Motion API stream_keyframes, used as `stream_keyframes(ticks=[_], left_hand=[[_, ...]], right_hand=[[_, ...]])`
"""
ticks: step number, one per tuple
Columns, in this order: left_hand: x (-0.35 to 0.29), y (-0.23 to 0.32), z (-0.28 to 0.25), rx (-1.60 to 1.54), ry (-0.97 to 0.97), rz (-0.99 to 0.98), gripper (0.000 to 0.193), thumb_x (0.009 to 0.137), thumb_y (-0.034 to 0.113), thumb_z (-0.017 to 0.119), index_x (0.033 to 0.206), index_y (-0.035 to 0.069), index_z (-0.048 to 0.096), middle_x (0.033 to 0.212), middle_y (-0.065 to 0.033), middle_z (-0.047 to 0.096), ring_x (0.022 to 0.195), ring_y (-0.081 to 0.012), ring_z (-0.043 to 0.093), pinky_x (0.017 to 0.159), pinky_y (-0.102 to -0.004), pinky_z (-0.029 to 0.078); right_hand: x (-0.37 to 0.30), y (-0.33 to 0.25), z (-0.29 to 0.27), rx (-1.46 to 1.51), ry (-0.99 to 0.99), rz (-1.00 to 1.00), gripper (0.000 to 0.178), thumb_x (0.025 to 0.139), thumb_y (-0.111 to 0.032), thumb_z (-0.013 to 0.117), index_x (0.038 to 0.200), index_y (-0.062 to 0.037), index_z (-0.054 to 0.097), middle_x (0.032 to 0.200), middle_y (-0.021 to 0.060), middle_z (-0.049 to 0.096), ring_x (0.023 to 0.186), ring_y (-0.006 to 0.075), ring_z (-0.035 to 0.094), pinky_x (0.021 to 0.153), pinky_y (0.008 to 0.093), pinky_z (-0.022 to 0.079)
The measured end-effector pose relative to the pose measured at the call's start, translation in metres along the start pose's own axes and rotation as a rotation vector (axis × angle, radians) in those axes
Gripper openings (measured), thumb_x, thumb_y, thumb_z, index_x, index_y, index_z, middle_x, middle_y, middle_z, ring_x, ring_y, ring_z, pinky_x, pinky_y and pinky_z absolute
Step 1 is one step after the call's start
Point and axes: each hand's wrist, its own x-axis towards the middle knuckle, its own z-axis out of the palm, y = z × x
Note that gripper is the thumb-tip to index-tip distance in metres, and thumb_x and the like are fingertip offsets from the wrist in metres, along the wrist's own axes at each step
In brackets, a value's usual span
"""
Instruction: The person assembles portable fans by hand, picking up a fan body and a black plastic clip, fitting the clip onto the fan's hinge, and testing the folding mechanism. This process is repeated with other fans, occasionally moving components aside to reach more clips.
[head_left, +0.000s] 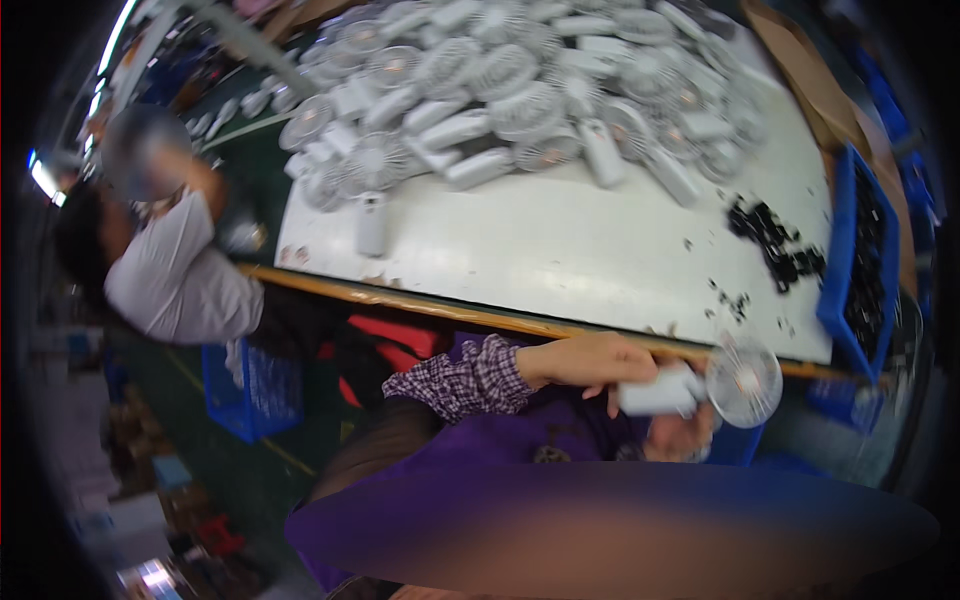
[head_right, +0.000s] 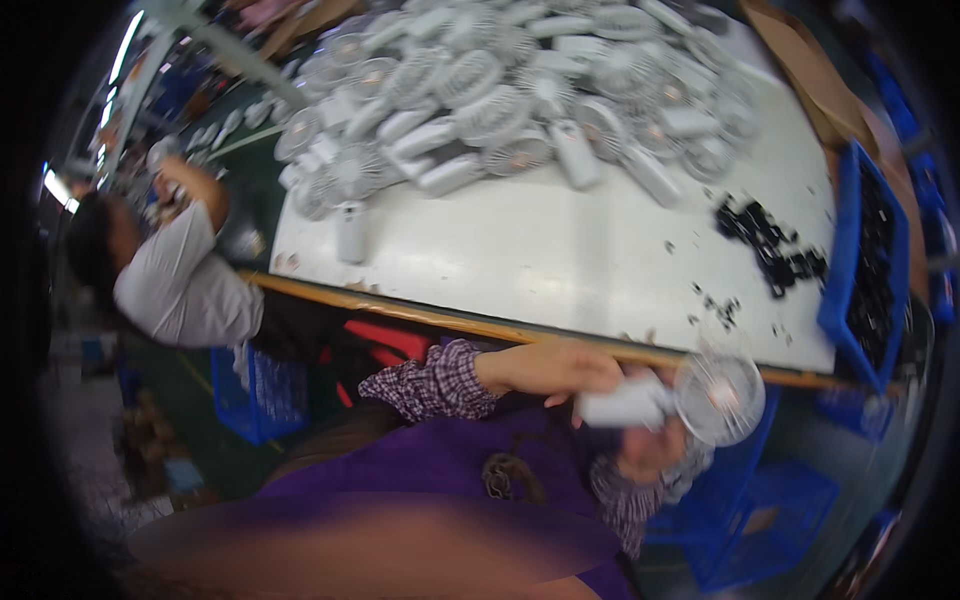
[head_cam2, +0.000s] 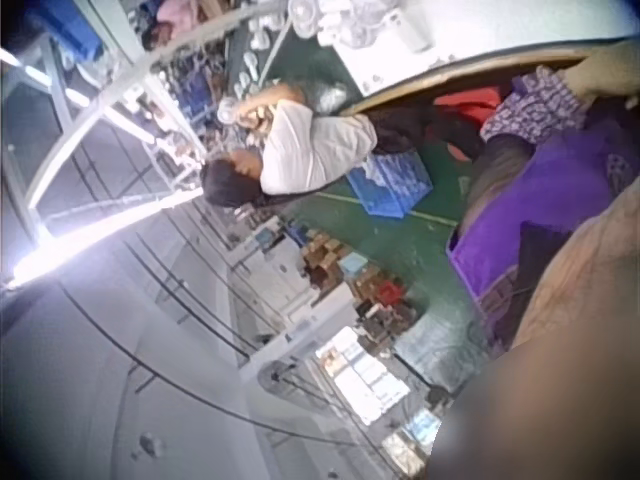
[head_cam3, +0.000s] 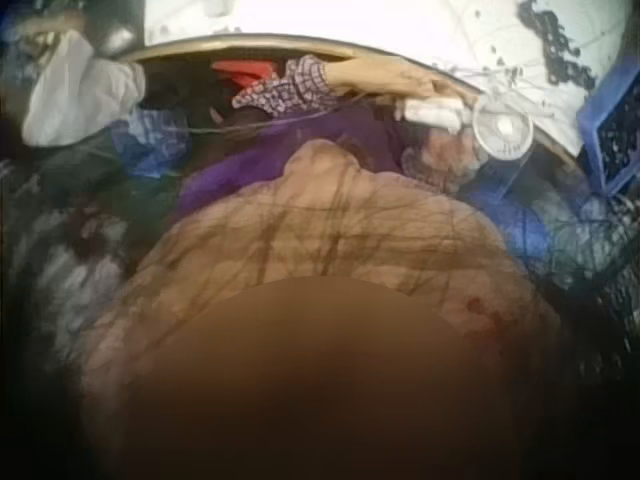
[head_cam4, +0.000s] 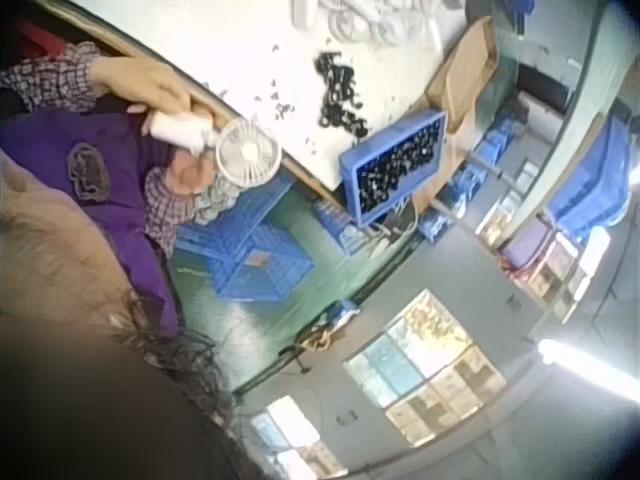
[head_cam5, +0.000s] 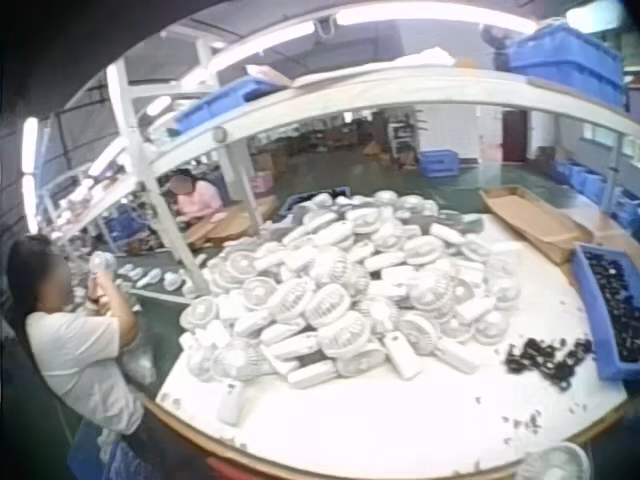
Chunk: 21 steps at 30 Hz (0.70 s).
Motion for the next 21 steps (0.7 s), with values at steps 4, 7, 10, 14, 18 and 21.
stream_keyframes(ticks=[4, 7, 10, 14, 18, 21], left_hand=[[-0.083, -0.010, -0.056, -0.035, 0.763, 0.149, 0.015, 0.091, 0.017, 0.056, 0.096, 0.004, 0.062, 0.077, -0.0025, 0.063, 0.066, -0.0092, 0.062, 0.053, -0.0215, 0.048], [-0.157, -0.025, -0.116, 0.671, 1.749, 0.307, 0.017, 0.084, 0.017, 0.067, 0.092, 0.003, 0.062, 0.080, -0.0033, 0.061, 0.068, -0.0113, 0.055, 0.060, -0.0255, 0.046], [-0.192, -0.018, -0.150, 1.299, 2.015, 0.218, 0.043, 0.073, 0.024, 0.076, 0.102, 0.000, 0.056, 0.086, -0.0110, 0.061, 0.076, -0.0256, 0.057, 0.073, -0.0386, 0.047], [-0.194, -0.009, -0.175, 1.095, 1.960, -0.091, 0.058, 0.069, 0.038, 0.077, 0.104, 0.000, 0.051, 0.090, -0.0177, 0.062, 0.083, -0.0333, 0.060, 0.075, -0.0437, 0.047], [-0.182, 0.001, -0.186, 0.849, 1.883, -0.124, 0.065, 0.068, 0.044, 0.076, 0.106, -0.001, 0.047, 0.086, -0.0190, 0.063, 0.079, -0.0338, 0.063, 0.070, -0.0404, 0.049], [-0.168, -0.007, -0.177, 0.865, 1.894, 0.097, 0.059, 0.069, 0.038, 0.076, 0.107, 0.000, 0.051, 0.089, -0.0180, 0.065, 0.079, -0.0304, 0.064, 0.071, -0.0381, 0.049]], right_hand=[[-0.038, -0.071, -0.088, -0.066, 0.304, -0.023, 0.037, 0.092, -0.025, 0.049, 0.118, 0.0007, 0.042, 0.098, 0.0116, 0.053, 0.087, 0.0221, 0.054, 0.064, 0.0302, 0.049], [-0.084, -0.065, -0.225, -0.201, 0.788, 0.265, 0.033, 0.093, -0.024, 0.050, 0.117, -0.0023, 0.045, 0.094, 0.0105, 0.056, 0.076, 0.0208, 0.056, 0.062, 0.0315, 0.050], [-0.126, -0.036, -0.363, -0.217, 1.116, 0.460, 0.036, 0.093, -0.021, 0.052, 0.125, -0.0058, 0.045, 0.103, 0.0114, 0.057, 0.082, 0.0237, 0.057, 0.068, 0.0346, 0.052], [-0.094, 0.003, -0.323, -0.428, 1.379, 0.526, 0.046, 0.094, -0.024, 0.051, 0.135, -0.0062, 0.040, 0.124, 0.0151, 0.048, 0.100, 0.0278, 0.055, 0.078, 0.0365, 0.051], [-0.065, 0.000, -0.293, -0.524, 1.248, 0.454, 0.050, 0.093, -0.026, 0.052, 0.135, -0.0023, 0.041, 0.133, 0.0162, 0.043, 0.111, 0.0293, 0.053, 0.084, 0.0369, 0.050], [-0.053, -0.031, -0.253, -0.593, 0.963, 0.255, 0.045, 0.091, -0.027, 0.055, 0.127, 0.0003, 0.048, 0.121, 0.0131, 0.053, 0.105, 0.0244, 0.056, 0.080, 0.0335, 0.050]])
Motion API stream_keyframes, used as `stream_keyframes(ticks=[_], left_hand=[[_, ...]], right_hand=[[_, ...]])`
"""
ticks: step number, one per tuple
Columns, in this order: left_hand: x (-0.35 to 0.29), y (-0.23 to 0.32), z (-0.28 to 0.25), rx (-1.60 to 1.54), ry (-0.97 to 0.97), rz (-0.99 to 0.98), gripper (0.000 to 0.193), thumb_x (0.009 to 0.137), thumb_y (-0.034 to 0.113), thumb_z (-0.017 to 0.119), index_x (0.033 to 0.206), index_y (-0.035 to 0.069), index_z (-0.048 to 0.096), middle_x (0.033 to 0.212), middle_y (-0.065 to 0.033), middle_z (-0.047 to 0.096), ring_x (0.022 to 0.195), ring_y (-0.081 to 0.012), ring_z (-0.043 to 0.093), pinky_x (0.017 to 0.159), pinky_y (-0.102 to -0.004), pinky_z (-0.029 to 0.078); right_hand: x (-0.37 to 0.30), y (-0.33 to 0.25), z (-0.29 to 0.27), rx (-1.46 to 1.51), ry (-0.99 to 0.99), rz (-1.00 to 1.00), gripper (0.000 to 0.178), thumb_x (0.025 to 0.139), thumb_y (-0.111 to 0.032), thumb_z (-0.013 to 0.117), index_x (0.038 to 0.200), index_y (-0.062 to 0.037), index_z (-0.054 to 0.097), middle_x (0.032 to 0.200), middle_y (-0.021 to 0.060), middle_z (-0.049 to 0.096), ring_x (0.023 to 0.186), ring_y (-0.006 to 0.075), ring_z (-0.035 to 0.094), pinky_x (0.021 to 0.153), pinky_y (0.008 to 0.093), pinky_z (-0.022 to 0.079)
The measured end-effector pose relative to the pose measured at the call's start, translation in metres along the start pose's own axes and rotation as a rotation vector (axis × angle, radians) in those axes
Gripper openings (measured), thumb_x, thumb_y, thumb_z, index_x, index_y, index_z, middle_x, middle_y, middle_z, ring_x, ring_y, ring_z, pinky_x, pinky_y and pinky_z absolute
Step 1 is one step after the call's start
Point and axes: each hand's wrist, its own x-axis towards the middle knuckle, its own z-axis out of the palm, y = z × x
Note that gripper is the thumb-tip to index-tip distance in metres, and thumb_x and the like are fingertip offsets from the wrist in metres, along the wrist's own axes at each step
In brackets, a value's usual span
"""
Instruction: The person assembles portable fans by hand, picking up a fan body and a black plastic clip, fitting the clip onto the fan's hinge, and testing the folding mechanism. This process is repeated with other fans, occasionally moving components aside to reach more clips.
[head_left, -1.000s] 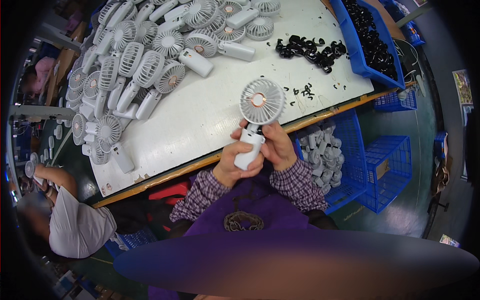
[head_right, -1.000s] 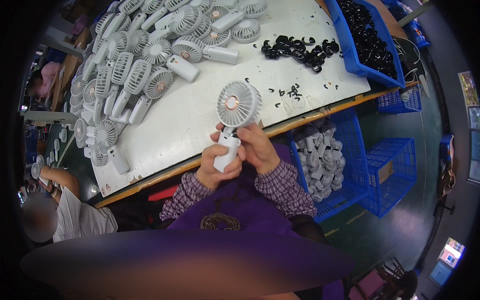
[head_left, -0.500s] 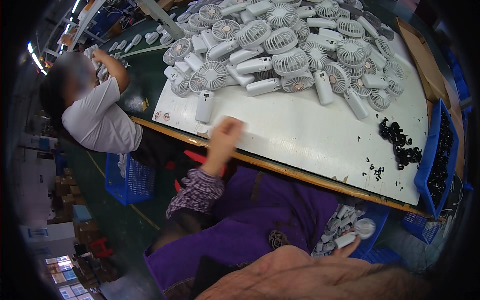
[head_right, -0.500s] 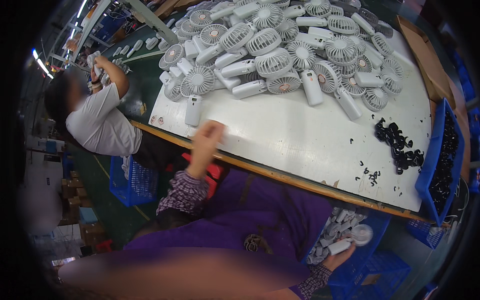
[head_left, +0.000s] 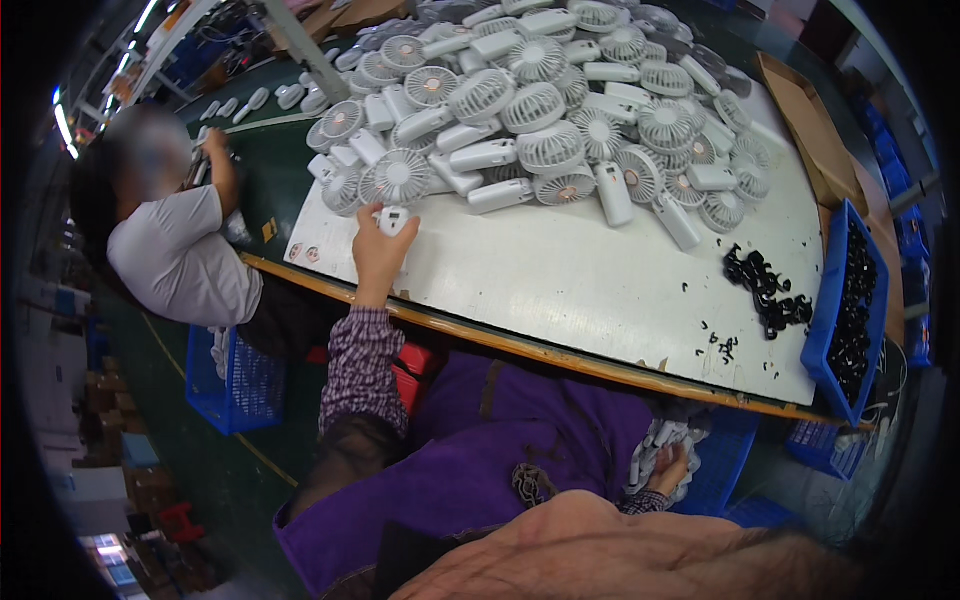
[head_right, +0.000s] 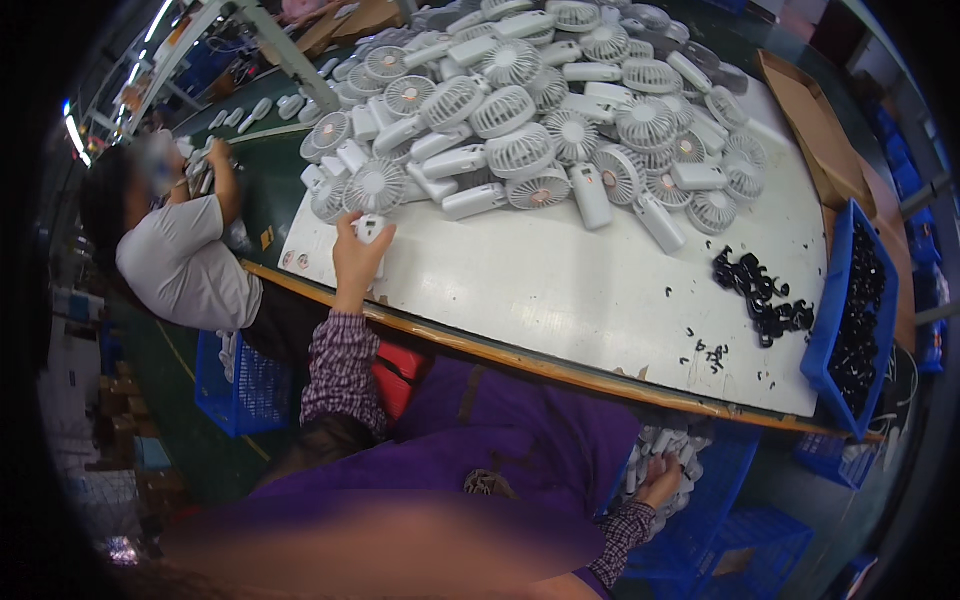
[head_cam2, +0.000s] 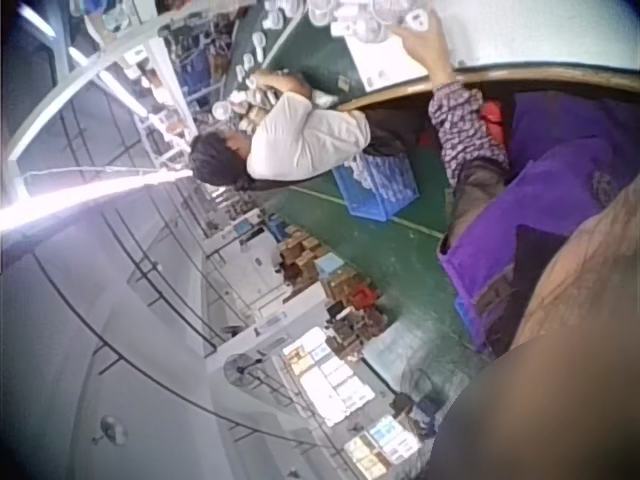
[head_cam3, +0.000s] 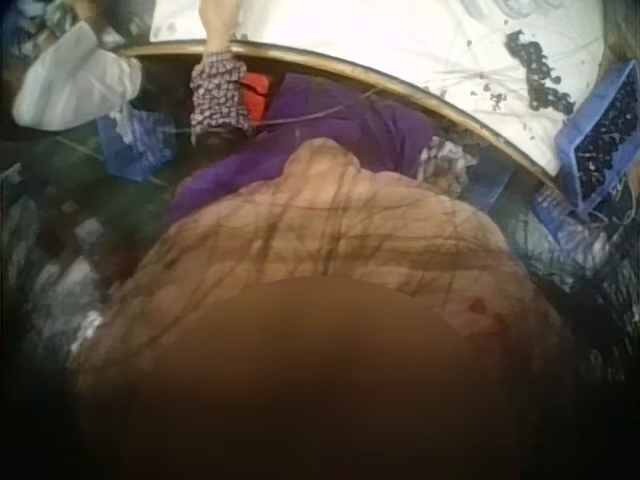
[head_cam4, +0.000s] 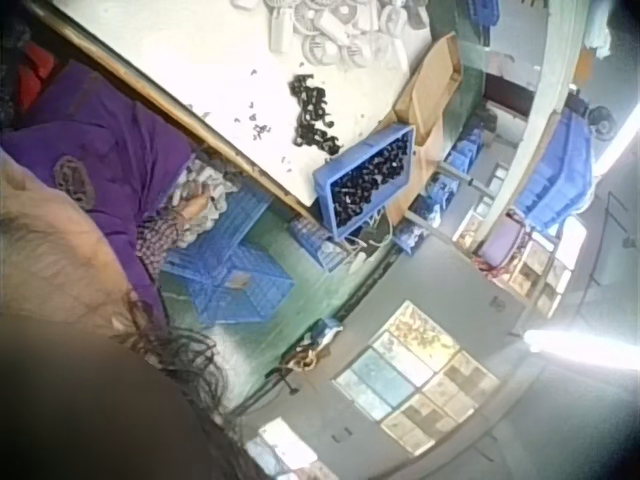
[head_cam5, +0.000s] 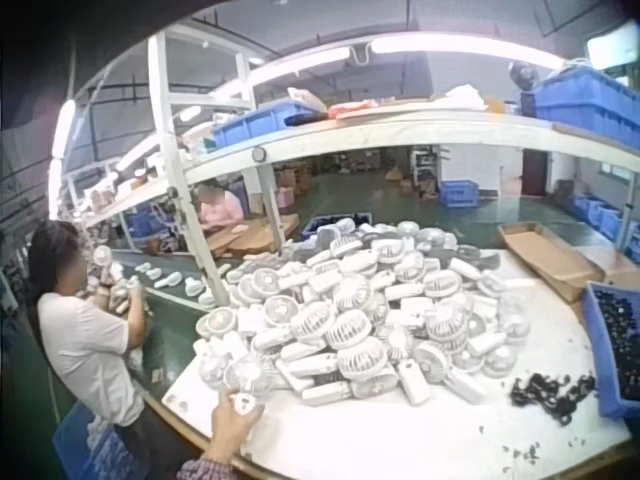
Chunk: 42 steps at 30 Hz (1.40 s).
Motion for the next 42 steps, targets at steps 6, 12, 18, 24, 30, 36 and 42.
stream_keyframes(ticks=[6, 12, 18, 24, 30, 36, 42], left_hand=[[-0.087, 0.065, 0.012, -0.335, -0.415, 0.201, 0.045, 0.072, 0.018, 0.074, 0.106, -0.002, 0.054, 0.090, -0.0186, 0.066, 0.079, -0.0282, 0.066, 0.070, -0.0345, 0.051], [-0.162, 0.149, 0.056, -0.658, -1.069, 0.534, 0.043, 0.075, 0.022, 0.074, 0.107, -0.001, 0.056, 0.094, -0.0177, 0.067, 0.082, -0.0304, 0.068, 0.070, -0.0359, 0.052], [-0.180, 0.153, 0.057, -0.690, -1.350, 0.080, 0.042, 0.079, 0.021, 0.072, 0.108, -0.004, 0.055, 0.091, -0.0103, 0.068, 0.077, -0.0211, 0.065, 0.071, -0.0308, 0.052], [-0.185, 0.156, 0.065, -0.648, -1.102, 0.456, 0.035, 0.084, 0.021, 0.068, 0.108, -0.001, 0.057, 0.078, -0.0061, 0.065, 0.069, -0.0127, 0.063, 0.062, -0.0263, 0.050], [-0.187, 0.145, 0.069, -0.834, -1.314, -0.081, 0.032, 0.092, 0.028, 0.058, 0.100, -0.003, 0.060, 0.074, -0.0062, 0.064, 0.062, -0.0125, 0.061, 0.054, -0.0244, 0.049], [-0.177, 0.147, 0.078, -0.699, -1.229, -0.075, 0.036, 0.092, 0.032, 0.058, 0.085, -0.003, 0.059, 0.066, -0.0072, 0.060, 0.052, -0.0129, 0.059, 0.045, -0.0253, 0.048], [-0.161, 0.149, 0.074, -0.821, -1.384, -0.233, 0.029, 0.090, 0.027, 0.060, 0.095, -0.001, 0.055, 0.074, -0.0096, 0.062, 0.058, -0.0144, 0.061, 0.055, -0.0252, 0.051]], right_hand=[[-0.128, -0.124, 0.131, -0.050, -0.308, -0.458, 0.020, 0.091, -0.014, 0.055, 0.102, 0.0024, 0.059, 0.076, 0.0045, 0.059, 0.059, 0.0097, 0.054, 0.055, 0.0222, 0.045], [-0.202, -0.155, 0.239, -0.045, -1.009, -0.756, 0.043, 0.091, -0.016, 0.055, 0.129, 0.0026, 0.047, 0.116, 0.0115, 0.057, 0.099, 0.0155, 0.056, 0.085, 0.0247, 0.043], [-0.205, -0.165, 0.236, -0.309, -0.862, -0.816, 0.036, 0.095, -0.018, 0.051, 0.123, 0.0052, 0.052, 0.110, 0.0125, 0.060, 0.096, 0.0149, 0.058, 0.084, 0.0252, 0.045], [-0.206, -0.166, 0.245, -0.430, -0.744, -1.020, 0.040, 0.083, -0.019, 0.067, 0.116, 0.0010, 0.055, 0.100, 0.0140, 0.061, 0.091, 0.0200, 0.061, 0.078, 0.0280, 0.047], [-0.204, -0.154, 0.248, -0.384, -0.614, -1.098, 0.033, 0.083, -0.019, 0.068, 0.108, 0.0005, 0.059, 0.091, 0.0136, 0.062, 0.081, 0.0198, 0.061, 0.070, 0.0281, 0.048], [-0.150, -0.144, 0.235, -0.389, -0.644, -0.851, 0.028, 0.089, -0.022, 0.060, 0.107, 0.0003, 0.061, 0.091, 0.0066, 0.065, 0.077, 0.0111, 0.059, 0.069, 0.0243, 0.048], [-0.044, -0.225, 0.213, -0.850, 0.185, -1.219, 0.013, 0.077, -0.012, 0.064, 0.088, -0.0059, 0.063, 0.088, 0.0120, 0.053, 0.078, 0.0295, 0.059, 0.065, 0.0406, 0.048]])
